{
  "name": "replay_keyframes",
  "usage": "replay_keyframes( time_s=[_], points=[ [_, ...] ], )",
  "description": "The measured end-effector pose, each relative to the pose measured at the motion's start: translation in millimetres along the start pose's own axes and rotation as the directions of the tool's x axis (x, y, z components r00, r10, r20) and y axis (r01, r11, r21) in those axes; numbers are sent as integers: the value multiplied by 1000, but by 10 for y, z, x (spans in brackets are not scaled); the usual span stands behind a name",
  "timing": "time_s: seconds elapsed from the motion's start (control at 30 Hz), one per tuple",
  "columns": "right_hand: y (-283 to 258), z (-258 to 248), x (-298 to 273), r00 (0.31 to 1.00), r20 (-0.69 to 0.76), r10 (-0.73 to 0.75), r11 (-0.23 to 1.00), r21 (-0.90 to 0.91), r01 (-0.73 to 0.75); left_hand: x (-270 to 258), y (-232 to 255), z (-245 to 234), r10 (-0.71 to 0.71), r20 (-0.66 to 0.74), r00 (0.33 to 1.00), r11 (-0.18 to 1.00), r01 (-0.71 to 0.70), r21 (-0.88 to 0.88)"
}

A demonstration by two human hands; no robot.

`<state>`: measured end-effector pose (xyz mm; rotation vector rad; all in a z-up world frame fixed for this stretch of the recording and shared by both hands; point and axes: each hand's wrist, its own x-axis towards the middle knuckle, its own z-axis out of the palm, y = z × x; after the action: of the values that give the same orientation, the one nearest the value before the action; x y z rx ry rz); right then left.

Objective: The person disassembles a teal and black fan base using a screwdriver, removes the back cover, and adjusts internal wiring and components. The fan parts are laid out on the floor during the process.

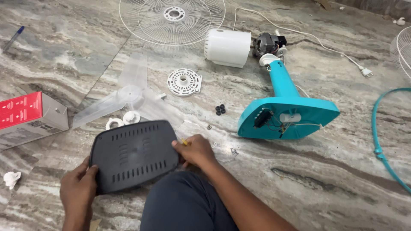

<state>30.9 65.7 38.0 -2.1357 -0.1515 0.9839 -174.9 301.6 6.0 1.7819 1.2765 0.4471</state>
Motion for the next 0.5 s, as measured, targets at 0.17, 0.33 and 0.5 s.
replay_keyframes(
  time_s=[0.17, 0.33, 0.5],
  points=[
    [44, -83, 96, 816, -319, -482, 872, -268, 411, -156, -158, -111, 150, -54, 987, 939, -125, 320],
    [89, -10, 303, 733, -150, -663, 724, -379, 577, -325, -168, -25, 466, -36, 884, 694, -340, 634],
    [9, 94, 435, 759, -124, -639, 720, -446, 532, -432, 291, 400, 520, 87, 850, 669, -468, 577]
  ],
)
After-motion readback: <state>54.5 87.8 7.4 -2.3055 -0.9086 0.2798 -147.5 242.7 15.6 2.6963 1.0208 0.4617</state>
